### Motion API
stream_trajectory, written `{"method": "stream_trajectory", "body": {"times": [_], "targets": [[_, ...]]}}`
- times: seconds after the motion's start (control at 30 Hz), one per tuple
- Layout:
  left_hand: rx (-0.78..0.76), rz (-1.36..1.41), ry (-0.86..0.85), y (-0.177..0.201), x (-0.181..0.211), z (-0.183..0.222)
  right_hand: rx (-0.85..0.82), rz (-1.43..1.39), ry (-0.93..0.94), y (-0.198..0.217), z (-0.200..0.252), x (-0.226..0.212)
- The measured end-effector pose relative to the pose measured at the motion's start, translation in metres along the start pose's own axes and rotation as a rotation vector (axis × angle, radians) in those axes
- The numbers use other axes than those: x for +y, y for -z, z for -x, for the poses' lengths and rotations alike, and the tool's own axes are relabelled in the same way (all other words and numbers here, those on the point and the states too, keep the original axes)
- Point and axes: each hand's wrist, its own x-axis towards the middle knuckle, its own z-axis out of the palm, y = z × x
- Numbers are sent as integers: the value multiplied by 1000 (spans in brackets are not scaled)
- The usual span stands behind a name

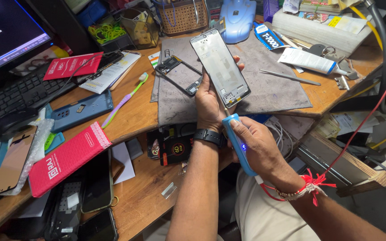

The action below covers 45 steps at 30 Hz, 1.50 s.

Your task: The person holds a disassembled mobile phone screen and uses a soldering iron to apply heat to the bottom connector area while holding the component on a workbench.

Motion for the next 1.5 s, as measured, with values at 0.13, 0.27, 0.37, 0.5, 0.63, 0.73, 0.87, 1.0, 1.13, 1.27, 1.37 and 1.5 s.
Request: {"method": "stream_trajectory", "body": {"times": [0.13, 0.27, 0.37, 0.5, 0.63, 0.73, 0.87, 1.0, 1.13, 1.27, 1.37, 1.5], "targets": [[-40, 9, 3, -1, 0, 0, -7, -7, 1, 2, -2, -2], [-11, -42, 8, -3, 1, 1, -34, 6, 69, 2, -3, -4], [-8, -47, 21, -5, 1, 2, -21, 48, 93, 1, -3, -7], [-18, -17, 42, -5, 1, 1, 15, 123, 81, -3, -3, -12], [-46, 6, 42, -2, 1, 1, 5, 141, 89, -6, -2, -16], [-39, 47, 47, -1, 0, 0, 40, 194, 83, -8, -1, -18], [-65, 49, 57, 1, 0, 0, 71, 237, 97, -11, 1, -22], [-93, 39, 64, 2, 0, 1, 114, 307, 96, -15, 3, -30], [-97, 61, 74, 1, 0, 0, 160, 379, 65, -22, 5, -39], [-110, 66, 77, 1, 0, 0, 172, 410, 82, -26, 6, -43], [-108, 61, 76, 0, 0, 1, 172, 433, 92, -26, 5, -46], [-95, 42, 80, -2, 0, 2, 164, 454, 109, -26, 5, -49]]}}
